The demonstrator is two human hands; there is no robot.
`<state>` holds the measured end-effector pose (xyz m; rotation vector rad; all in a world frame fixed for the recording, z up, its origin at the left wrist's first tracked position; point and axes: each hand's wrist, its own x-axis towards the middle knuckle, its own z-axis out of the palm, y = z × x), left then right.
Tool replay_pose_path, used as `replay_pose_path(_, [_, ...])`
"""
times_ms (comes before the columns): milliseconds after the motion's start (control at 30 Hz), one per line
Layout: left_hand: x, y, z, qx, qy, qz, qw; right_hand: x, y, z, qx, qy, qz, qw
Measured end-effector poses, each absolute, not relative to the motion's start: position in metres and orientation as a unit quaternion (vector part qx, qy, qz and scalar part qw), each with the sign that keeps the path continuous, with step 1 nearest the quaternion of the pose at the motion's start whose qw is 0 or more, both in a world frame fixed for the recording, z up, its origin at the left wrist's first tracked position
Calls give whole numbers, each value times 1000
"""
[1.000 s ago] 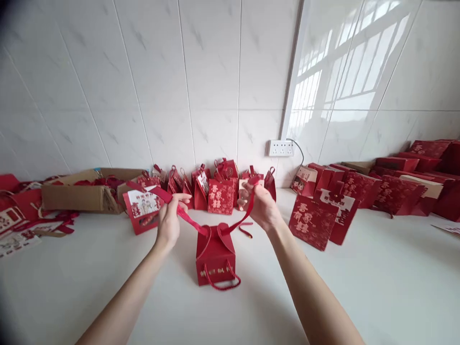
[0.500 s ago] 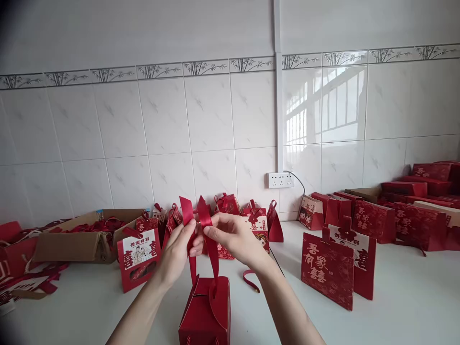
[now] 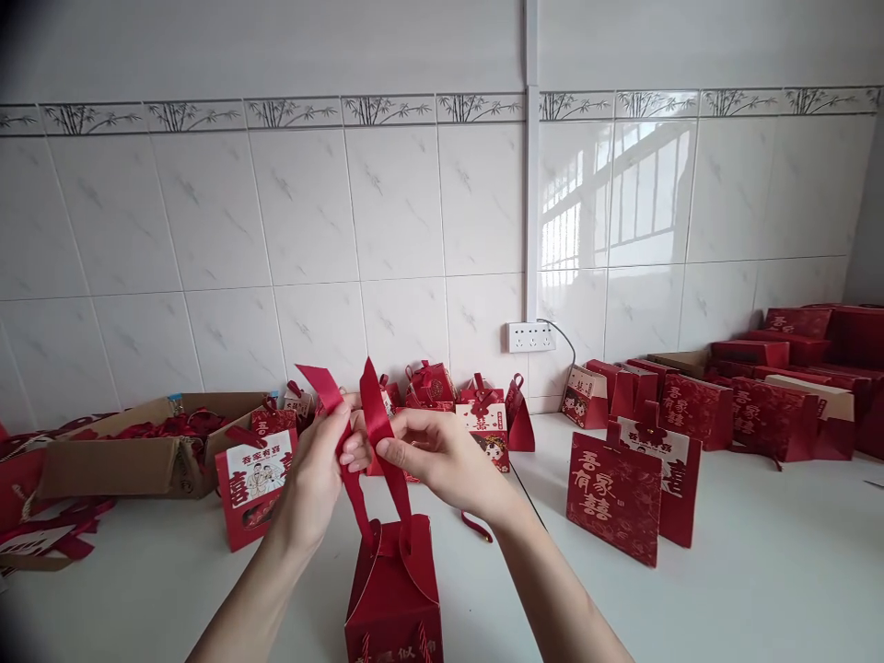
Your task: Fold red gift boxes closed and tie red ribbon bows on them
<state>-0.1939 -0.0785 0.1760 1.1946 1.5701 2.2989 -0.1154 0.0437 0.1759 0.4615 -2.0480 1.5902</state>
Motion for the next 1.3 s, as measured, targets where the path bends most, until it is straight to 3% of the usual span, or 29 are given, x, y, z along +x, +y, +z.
replay_pose_path(267, [-188, -75, 181, 346, 427, 819, 167, -117, 44, 176, 172, -721, 620, 257])
replay_pose_path(533, [-191, -79, 184, 368, 445, 799, 167, -117, 48, 175, 137, -676, 653, 312])
replay_pose_path(733, [-189, -92, 187, 417, 468, 734, 262, -111, 45, 178, 154, -684, 640, 315])
replay_pose_path(1033, [-174, -105, 188, 497, 557, 642, 172, -102, 40, 178, 231, -709, 617, 251])
replay_pose_path(1300, [-177, -101, 185, 453, 540, 672, 228, -96, 24, 182, 109, -774, 511, 358])
